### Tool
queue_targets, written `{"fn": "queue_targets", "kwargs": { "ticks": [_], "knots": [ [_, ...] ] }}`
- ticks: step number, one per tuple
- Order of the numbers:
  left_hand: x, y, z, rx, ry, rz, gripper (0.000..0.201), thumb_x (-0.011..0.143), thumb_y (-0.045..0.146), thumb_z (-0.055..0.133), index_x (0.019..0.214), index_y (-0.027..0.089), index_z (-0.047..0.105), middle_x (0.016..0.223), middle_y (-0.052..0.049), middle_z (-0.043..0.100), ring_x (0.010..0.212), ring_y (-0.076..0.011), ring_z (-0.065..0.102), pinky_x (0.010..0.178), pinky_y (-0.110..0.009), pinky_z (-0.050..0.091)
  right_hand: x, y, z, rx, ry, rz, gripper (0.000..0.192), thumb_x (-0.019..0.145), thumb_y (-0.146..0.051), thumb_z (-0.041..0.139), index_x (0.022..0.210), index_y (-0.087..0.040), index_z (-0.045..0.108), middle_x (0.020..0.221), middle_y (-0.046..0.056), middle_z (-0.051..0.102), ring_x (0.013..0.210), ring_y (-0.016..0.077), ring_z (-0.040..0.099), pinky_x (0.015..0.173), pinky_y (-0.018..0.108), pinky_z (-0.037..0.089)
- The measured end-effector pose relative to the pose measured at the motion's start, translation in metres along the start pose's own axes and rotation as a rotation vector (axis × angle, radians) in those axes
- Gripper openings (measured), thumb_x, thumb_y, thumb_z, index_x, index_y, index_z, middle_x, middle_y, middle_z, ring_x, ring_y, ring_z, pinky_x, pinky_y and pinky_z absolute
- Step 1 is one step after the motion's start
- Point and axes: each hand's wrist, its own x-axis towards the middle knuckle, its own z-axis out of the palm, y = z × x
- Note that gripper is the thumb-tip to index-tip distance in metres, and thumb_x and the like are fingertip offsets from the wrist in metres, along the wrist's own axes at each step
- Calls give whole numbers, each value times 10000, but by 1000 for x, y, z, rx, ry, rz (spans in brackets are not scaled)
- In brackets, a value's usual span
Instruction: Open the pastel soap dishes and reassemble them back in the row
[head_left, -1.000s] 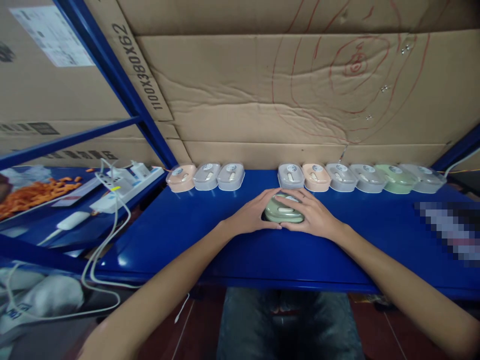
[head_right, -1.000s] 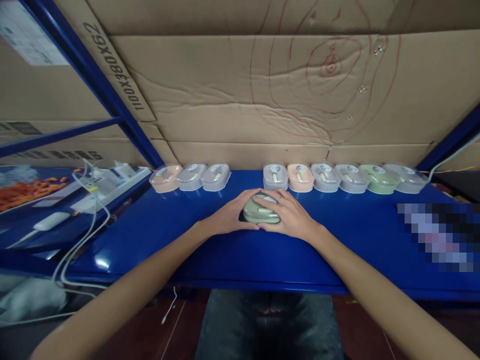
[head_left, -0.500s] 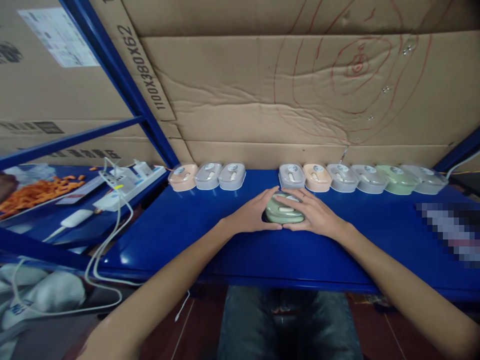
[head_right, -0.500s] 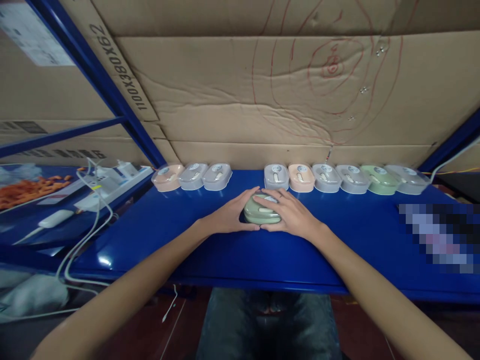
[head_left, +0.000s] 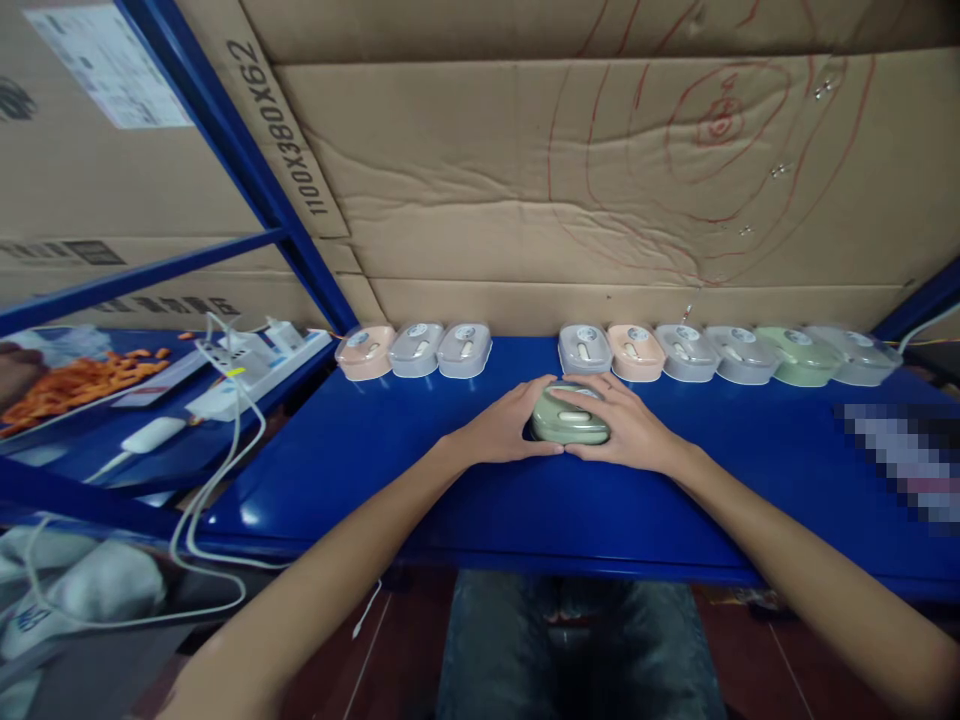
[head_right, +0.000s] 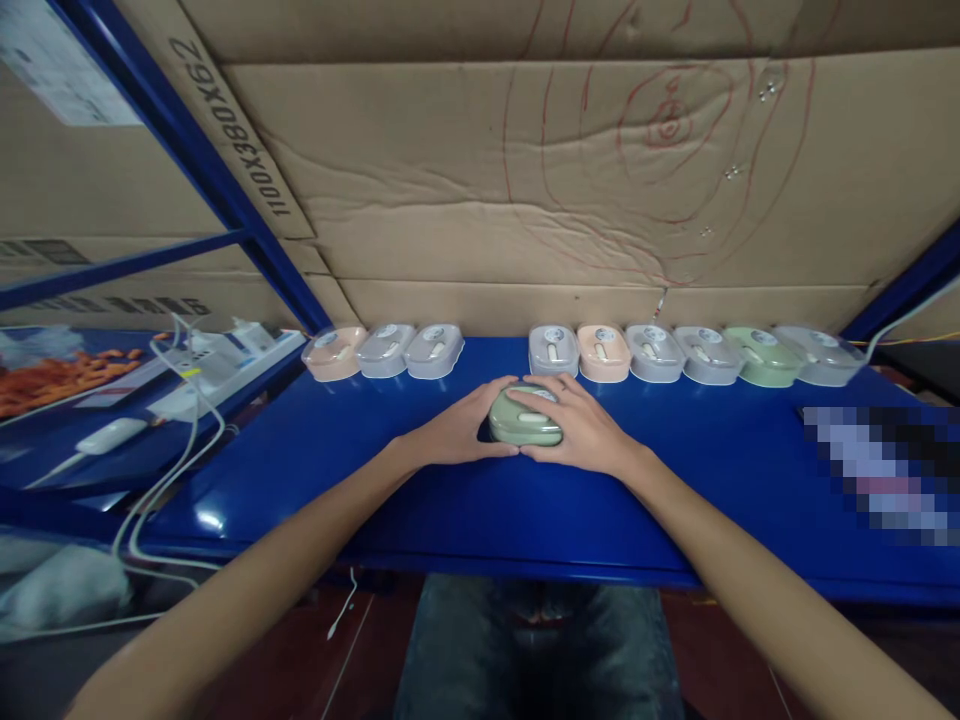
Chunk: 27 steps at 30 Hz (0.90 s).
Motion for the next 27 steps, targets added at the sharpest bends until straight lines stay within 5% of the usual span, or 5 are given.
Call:
{"fn": "queue_targets", "kwargs": {
  "ticks": [12,19,27],
  "knots": [
    [-4,7,-16,38,-58,-49,1095,865,589,822,1728,269,230,1683,-185,431,1549,-401,441,1257,-597,408,-2,0,1,206,83,87,901,883,-547,835,1660,-328,434,1666,151,470,1510,406,507,1228,637,463],
    [-10,1,-48,202,-9,-135,934,772,615,884,1540,258,490,1457,-157,636,1333,-399,620,1079,-541,530,-5,14,8,361,172,221,532,1096,-546,561,1583,-351,479,1528,116,602,1383,334,618,1176,618,512],
    [-7,12,-55,484,33,-383,893,785,691,869,1410,142,543,1315,-225,720,1206,-445,708,943,-472,553,-4,12,12,366,167,287,496,1116,-580,486,1541,-326,519,1442,110,651,1245,310,690,1133,590,553]
  ]
}}
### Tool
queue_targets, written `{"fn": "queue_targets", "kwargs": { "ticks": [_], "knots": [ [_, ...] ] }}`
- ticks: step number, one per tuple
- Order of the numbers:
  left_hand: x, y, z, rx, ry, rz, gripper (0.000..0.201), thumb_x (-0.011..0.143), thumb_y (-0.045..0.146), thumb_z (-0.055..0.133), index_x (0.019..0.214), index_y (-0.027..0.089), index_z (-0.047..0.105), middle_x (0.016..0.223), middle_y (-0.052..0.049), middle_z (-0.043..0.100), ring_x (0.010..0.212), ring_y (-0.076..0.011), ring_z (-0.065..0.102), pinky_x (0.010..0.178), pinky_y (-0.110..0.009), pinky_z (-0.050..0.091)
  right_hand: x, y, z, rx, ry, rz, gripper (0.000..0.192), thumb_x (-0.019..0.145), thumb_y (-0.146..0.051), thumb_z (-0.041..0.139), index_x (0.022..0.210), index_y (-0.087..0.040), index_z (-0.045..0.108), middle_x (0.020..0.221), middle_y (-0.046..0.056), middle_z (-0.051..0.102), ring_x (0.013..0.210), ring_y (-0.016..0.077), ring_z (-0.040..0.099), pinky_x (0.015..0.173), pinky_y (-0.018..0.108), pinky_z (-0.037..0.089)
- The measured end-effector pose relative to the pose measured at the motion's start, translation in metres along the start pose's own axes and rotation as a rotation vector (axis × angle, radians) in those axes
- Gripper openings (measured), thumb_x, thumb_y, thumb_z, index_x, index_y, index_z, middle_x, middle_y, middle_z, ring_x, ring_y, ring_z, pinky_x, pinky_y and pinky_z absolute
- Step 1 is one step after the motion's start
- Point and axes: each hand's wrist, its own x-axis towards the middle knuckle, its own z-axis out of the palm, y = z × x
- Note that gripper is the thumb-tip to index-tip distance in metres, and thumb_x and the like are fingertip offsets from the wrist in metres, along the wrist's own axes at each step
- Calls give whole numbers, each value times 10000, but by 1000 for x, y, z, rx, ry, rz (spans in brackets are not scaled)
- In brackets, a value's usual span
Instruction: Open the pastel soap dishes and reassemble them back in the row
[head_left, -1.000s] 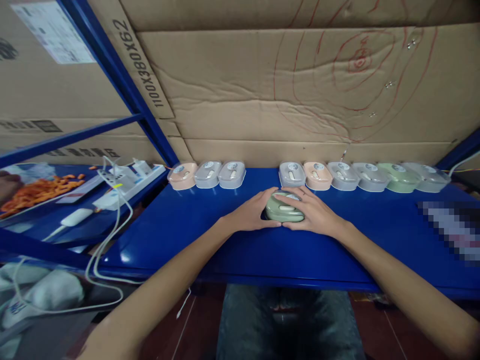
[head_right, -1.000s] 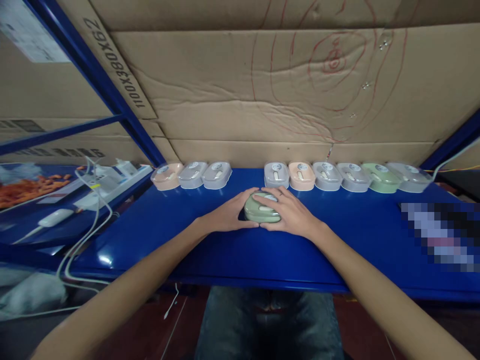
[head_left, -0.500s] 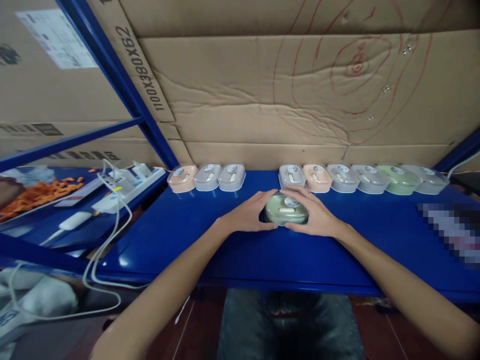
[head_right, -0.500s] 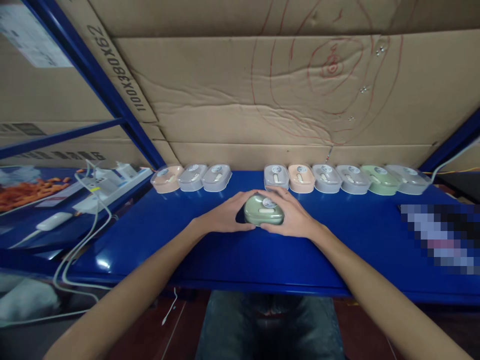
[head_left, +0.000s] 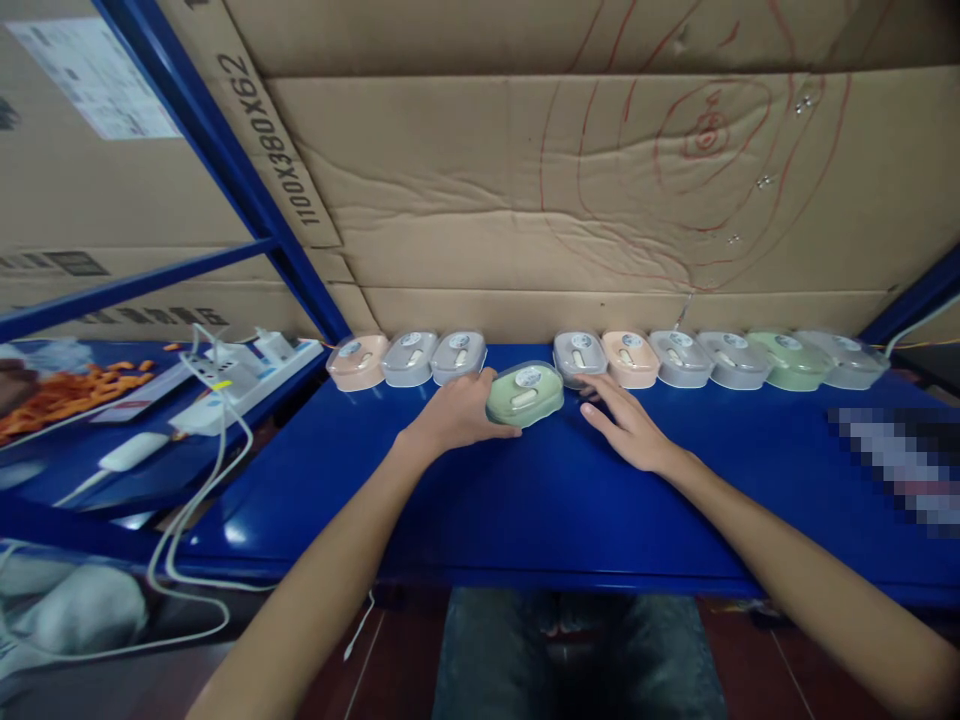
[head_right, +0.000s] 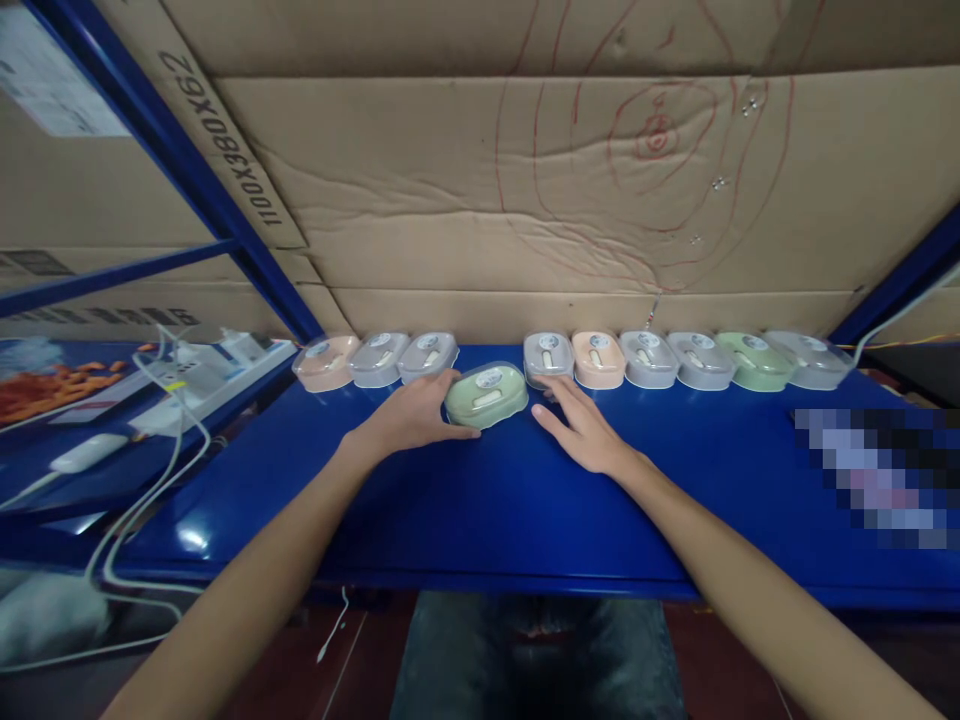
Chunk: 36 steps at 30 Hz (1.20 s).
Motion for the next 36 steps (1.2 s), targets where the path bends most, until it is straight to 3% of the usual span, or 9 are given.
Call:
{"fn": "queue_targets", "kwargs": {
  "ticks": [4,6,10,14,20,27,36],
  "knots": [
    [2,12,9,102,117,-194,1214,784,833,800,1615,76,342,1314,-298,721,1222,-498,717,956,-480,549,0,-1,0,-18,-3,22,487,1119,-587,472,1505,-299,547,1409,115,664,1212,304,699,1124,582,554],
    [1,17,10,118,126,-225,1261,797,867,757,1652,70,282,1288,-294,735,1197,-504,730,947,-484,552,0,-1,0,-29,-7,16,478,1125,-581,460,1494,-292,554,1413,116,663,1227,306,694,1129,580,549],
    [-1,18,8,134,149,-174,931,960,700,638,1608,96,352,1239,-243,759,1153,-461,753,939,-489,555,1,-2,0,-51,-24,-5,459,1135,-565,436,1481,-292,563,1430,116,655,1293,316,665,1165,586,518],
    [-1,16,8,104,197,-131,583,891,421,665,1380,148,503,1055,-140,778,971,-381,774,810,-435,560,0,-2,0,-61,-29,1,484,1133,-572,437,1500,-275,543,1413,127,662,1232,305,690,1140,577,541],
    [4,12,16,-17,228,-59,153,943,362,611,998,226,564,844,-54,714,762,-279,707,687,-378,490,0,-1,0,-70,-41,-5,489,1128,-576,441,1524,-302,526,1431,120,663,1257,316,695,1128,578,559],
    [9,8,30,-148,232,47,148,977,336,641,924,234,548,824,-13,673,727,-220,639,668,-346,450,1,0,1,-95,-45,-20,479,1128,-573,435,1517,-318,549,1443,107,670,1315,329,679,1143,585,553],
    [12,4,42,-192,184,225,251,1017,362,640,1217,212,643,893,-32,669,911,-262,658,821,-395,532,0,-2,1,-95,-53,-11,468,1133,-567,435,1501,-308,564,1450,104,671,1345,323,669,1178,591,532]
  ]
}}
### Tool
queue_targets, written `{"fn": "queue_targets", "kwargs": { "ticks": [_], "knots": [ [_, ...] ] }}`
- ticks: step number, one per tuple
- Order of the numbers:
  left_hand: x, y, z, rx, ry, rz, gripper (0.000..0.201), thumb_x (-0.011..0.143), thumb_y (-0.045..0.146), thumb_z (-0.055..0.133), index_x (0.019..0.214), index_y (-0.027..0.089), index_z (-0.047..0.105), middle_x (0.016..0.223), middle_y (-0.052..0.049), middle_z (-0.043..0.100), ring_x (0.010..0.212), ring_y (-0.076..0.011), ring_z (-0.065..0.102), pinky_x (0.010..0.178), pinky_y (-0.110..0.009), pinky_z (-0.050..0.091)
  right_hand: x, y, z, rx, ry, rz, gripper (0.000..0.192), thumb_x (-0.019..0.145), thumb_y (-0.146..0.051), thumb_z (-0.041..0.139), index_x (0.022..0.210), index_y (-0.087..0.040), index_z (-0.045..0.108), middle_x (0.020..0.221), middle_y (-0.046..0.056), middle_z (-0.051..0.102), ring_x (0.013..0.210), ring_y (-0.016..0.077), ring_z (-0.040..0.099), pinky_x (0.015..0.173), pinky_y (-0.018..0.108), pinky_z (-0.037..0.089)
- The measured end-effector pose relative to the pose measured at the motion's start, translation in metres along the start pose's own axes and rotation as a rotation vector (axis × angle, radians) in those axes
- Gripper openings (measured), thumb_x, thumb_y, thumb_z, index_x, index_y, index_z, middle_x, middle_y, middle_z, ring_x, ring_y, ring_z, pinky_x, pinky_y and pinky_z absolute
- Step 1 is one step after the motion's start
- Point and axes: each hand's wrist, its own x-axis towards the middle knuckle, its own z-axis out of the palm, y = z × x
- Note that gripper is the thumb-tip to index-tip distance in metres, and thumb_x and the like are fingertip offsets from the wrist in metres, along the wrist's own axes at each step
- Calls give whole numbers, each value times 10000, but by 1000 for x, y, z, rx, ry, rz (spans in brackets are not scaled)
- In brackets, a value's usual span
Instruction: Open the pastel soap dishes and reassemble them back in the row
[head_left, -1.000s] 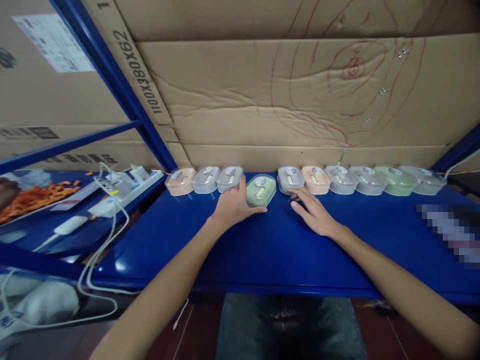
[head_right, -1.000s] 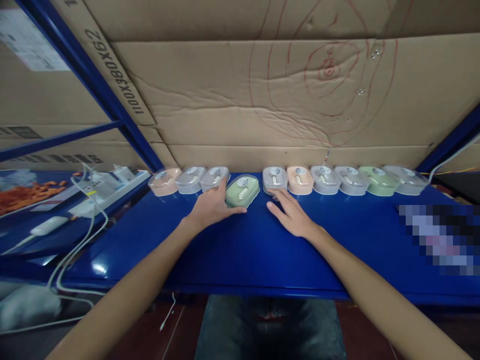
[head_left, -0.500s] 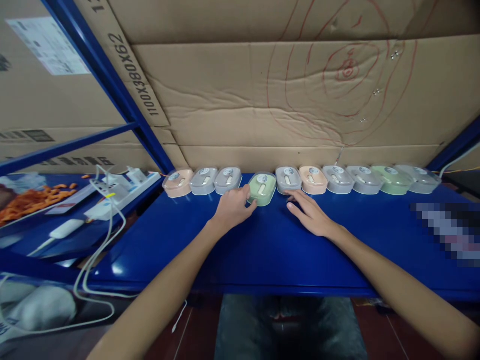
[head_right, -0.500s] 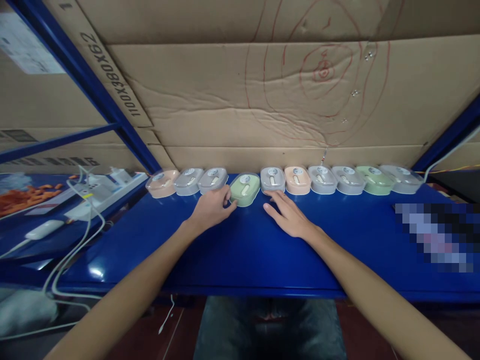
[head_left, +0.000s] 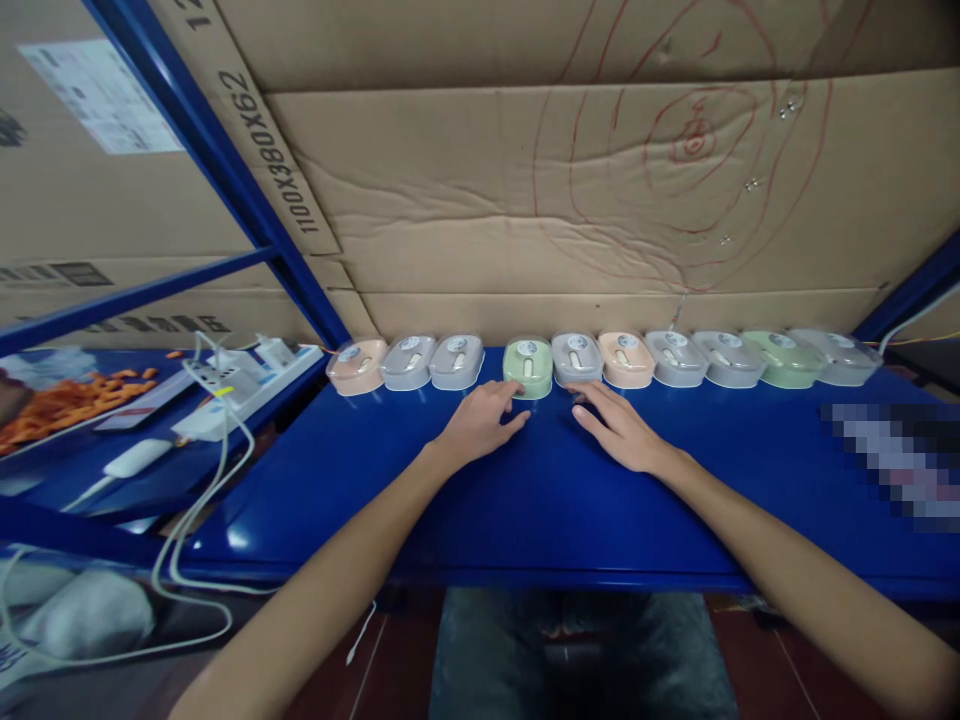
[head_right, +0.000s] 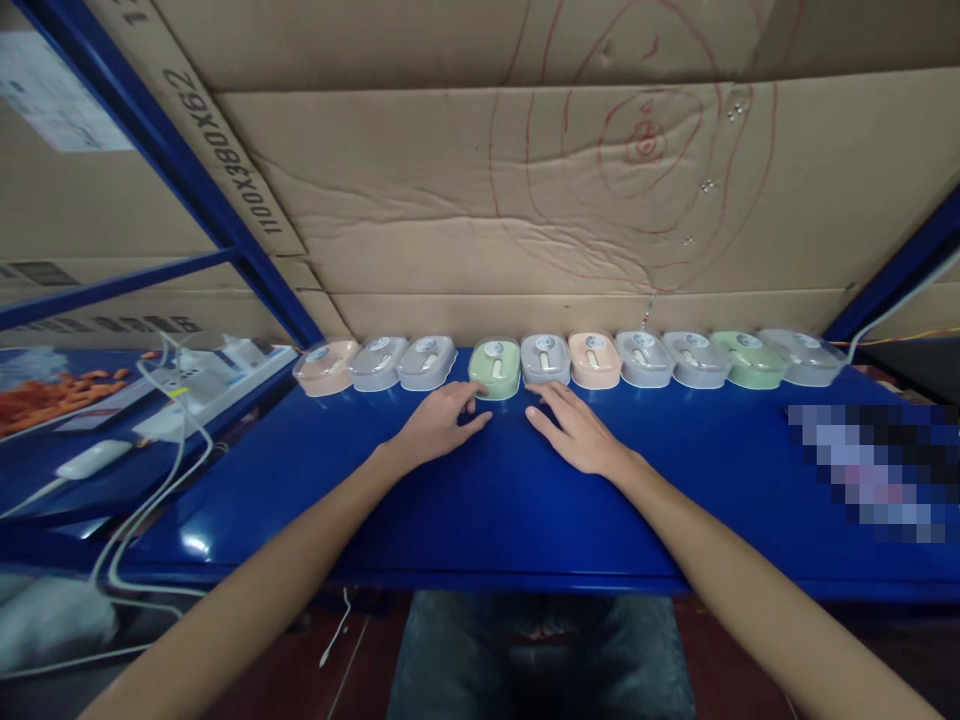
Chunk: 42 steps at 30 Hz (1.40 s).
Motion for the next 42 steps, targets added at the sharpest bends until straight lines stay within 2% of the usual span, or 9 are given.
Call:
{"fn": "queue_targets", "kwargs": {
  "ticks": [5,13,17,22,29,32,35,42],
  "knots": [
    [0,-1,1,27,-16,36,490,1038,386,621,1481,181,583,950,-56,681,984,-281,652,957,-441,538,0,-1,0,1,3,-8,471,1133,-569,431,1506,-315,566,1442,104,684,1356,331,666,1177,610,534],
    [0,-3,4,133,-87,8,585,1087,462,525,1616,214,499,1138,-117,670,1100,-323,637,1052,-496,497,0,0,1,-10,-1,-14,462,1134,-565,430,1508,-331,567,1447,94,688,1394,332,640,1200,626,513],
    [0,-3,6,148,-77,14,592,1088,519,522,1605,232,507,1198,-123,660,1160,-339,627,1101,-528,475,0,-1,1,-7,-6,-7,466,1136,-571,425,1498,-318,572,1448,96,687,1405,327,632,1216,624,499],
    [1,-1,4,63,-21,-31,504,1083,507,526,1450,166,584,1092,-105,666,1072,-309,632,1045,-487,514,0,0,1,-18,-13,-9,470,1139,-563,424,1508,-311,567,1462,100,677,1408,316,629,1215,607,503],
    [1,-5,8,138,43,3,440,1073,545,538,1337,216,663,1105,-100,598,1076,-308,588,1044,-511,514,0,0,1,-22,0,-31,470,1137,-566,423,1514,-328,572,1445,90,695,1406,322,632,1209,621,509],
    [0,-5,9,123,95,3,452,1063,546,563,1351,217,675,1246,-133,576,1141,-314,569,1080,-519,510,0,-2,1,-23,-4,-29,467,1139,-562,418,1512,-327,572,1444,93,695,1408,323,629,1216,624,502],
    [-1,-5,9,109,98,4,486,1059,543,579,1415,222,657,1392,-154,536,1223,-329,551,1120,-534,498,0,-3,1,-25,-10,-18,465,1139,-559,417,1504,-319,577,1446,96,692,1420,325,619,1226,621,493],
    [-2,-8,9,114,58,26,526,1064,548,576,1485,236,625,1411,-151,536,1263,-334,553,1146,-544,487,1,-2,0,-25,-20,-14,454,1139,-560,421,1494,-323,574,1443,94,690,1421,327,614,1226,633,487]
  ]
}}
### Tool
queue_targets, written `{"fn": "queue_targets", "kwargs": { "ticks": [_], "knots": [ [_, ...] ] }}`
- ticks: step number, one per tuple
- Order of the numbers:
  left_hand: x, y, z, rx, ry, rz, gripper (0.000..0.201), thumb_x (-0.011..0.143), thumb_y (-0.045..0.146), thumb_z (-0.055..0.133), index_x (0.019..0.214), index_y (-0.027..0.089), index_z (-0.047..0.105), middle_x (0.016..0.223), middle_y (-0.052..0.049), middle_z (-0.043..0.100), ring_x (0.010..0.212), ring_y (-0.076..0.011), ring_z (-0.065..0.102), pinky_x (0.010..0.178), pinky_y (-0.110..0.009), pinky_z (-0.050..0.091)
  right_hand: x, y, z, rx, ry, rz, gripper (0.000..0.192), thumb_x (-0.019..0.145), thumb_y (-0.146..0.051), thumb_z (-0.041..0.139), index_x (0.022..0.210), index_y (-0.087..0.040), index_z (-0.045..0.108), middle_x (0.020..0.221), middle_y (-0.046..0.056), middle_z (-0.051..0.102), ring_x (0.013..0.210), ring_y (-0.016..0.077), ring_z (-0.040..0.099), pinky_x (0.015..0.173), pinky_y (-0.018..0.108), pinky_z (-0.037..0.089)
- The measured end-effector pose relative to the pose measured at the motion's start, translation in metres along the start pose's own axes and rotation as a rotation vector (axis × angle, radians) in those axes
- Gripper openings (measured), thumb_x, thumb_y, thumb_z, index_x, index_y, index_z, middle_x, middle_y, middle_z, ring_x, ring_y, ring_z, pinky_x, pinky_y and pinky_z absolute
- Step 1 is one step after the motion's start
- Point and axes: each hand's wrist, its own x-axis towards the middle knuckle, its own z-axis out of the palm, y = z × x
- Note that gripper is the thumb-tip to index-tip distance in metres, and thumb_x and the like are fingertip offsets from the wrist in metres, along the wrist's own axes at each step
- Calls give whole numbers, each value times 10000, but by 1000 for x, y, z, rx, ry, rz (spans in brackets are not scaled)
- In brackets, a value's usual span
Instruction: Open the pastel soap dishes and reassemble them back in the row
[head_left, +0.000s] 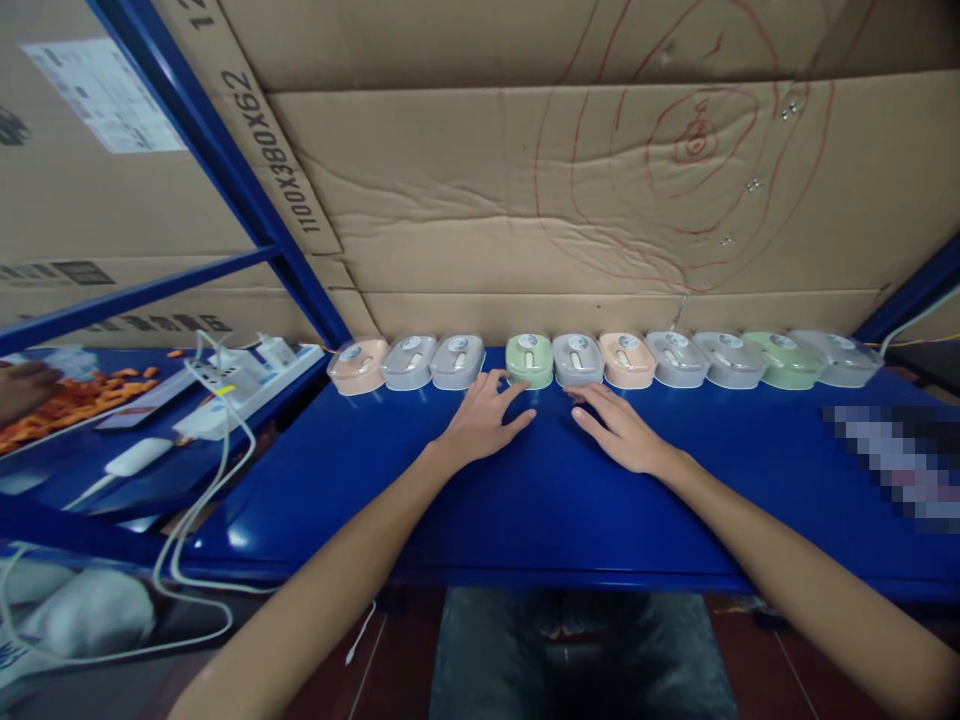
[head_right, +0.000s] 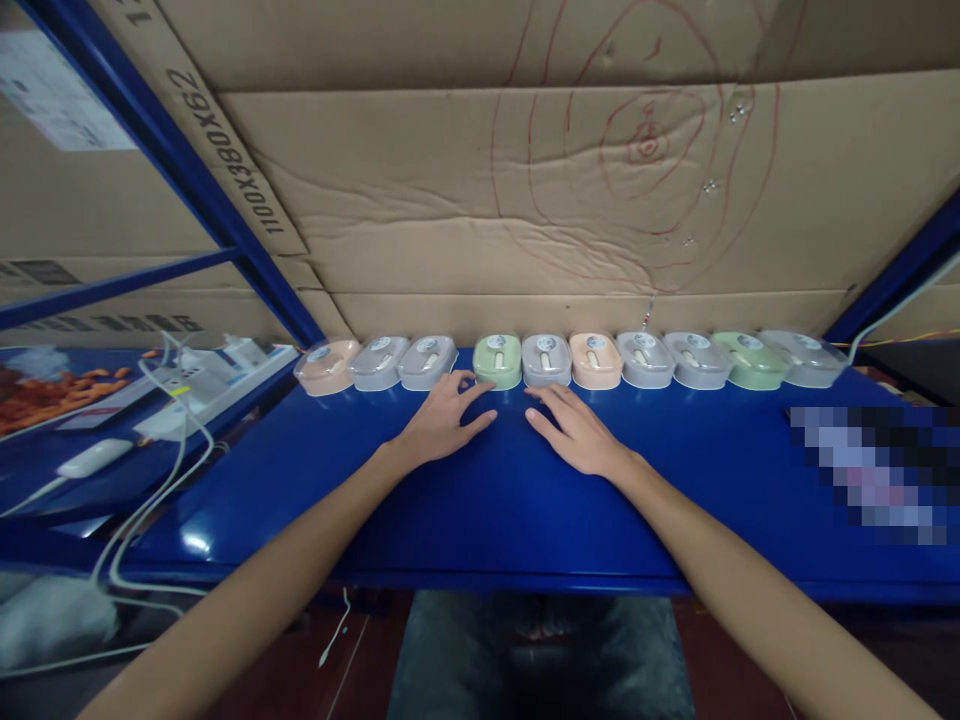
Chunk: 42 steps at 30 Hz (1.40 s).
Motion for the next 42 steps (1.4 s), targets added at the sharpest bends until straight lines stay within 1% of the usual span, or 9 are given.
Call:
{"fn": "queue_targets", "kwargs": {
  "ticks": [3,7,11,15,24,30,35,38,42],
  "knots": [
    [1,1,-3,-24,21,11,474,1062,525,584,1425,226,648,1389,-138,561,1253,-317,565,1155,-521,487,0,0,0,-5,-4,5,452,1141,-557,421,1493,-317,572,1447,93,689,1426,320,610,1231,621,485],
    [5,2,-12,45,123,-44,415,1080,475,548,1304,152,682,1298,-167,627,1277,-340,565,1186,-517,461,-1,-1,0,-15,-2,6,454,1142,-555,419,1487,-307,579,1452,93,689,1430,320,609,1235,614,482],
    [5,-6,-18,249,225,-198,505,1063,458,553,1423,110,614,1418,-227,617,1421,-427,489,1235,-582,401,-1,-2,0,-21,-7,13,468,1140,-565,412,1483,-298,586,1466,92,684,1442,323,600,1244,601,473],
    [3,-14,-19,384,181,-317,666,1026,465,592,1520,23,527,1538,-310,544,1530,-516,382,1262,-644,342,-1,-1,-1,-16,-19,21,474,1140,-571,406,1484,-299,586,1464,93,684,1438,324,601,1242,593,473],
    [2,-23,-20,464,110,-431,822,1026,501,548,1634,-20,364,1655,-337,446,1608,-548,281,1283,-672,256,0,-1,0,-6,-15,13,476,1135,-574,415,1484,-304,595,1435,97,699,1423,335,612,1234,606,480],
    [1,-24,-22,513,72,-457,777,1025,508,570,1598,2,435,1638,-326,460,1559,-560,349,1263,-659,287,-1,-2,0,-15,-3,21,481,1133,-579,415,1472,-299,609,1443,96,701,1430,336,609,1233,600,482],
    [4,-20,-26,482,125,-445,593,1005,479,608,1409,44,592,1519,-325,544,1499,-536,414,1220,-642,350,-1,-2,1,-19,-3,12,465,1136,-563,423,1473,-304,611,1434,90,707,1412,319,625,1227,576,492],
    [6,-16,-31,466,169,-459,480,1004,478,606,1273,83,651,1371,-301,616,1373,-507,512,1142,-618,426,-1,-1,0,-18,-3,7,466,1136,-564,423,1471,-301,613,1427,92,709,1409,319,627,1223,577,495],
    [7,-9,-34,442,204,-502,506,974,544,645,1225,105,659,1308,-277,630,1253,-478,573,1049,-583,485,-1,-2,0,-19,-8,12,475,1137,-564,416,1469,-287,613,1437,102,703,1414,324,621,1224,590,492]
  ]
}}
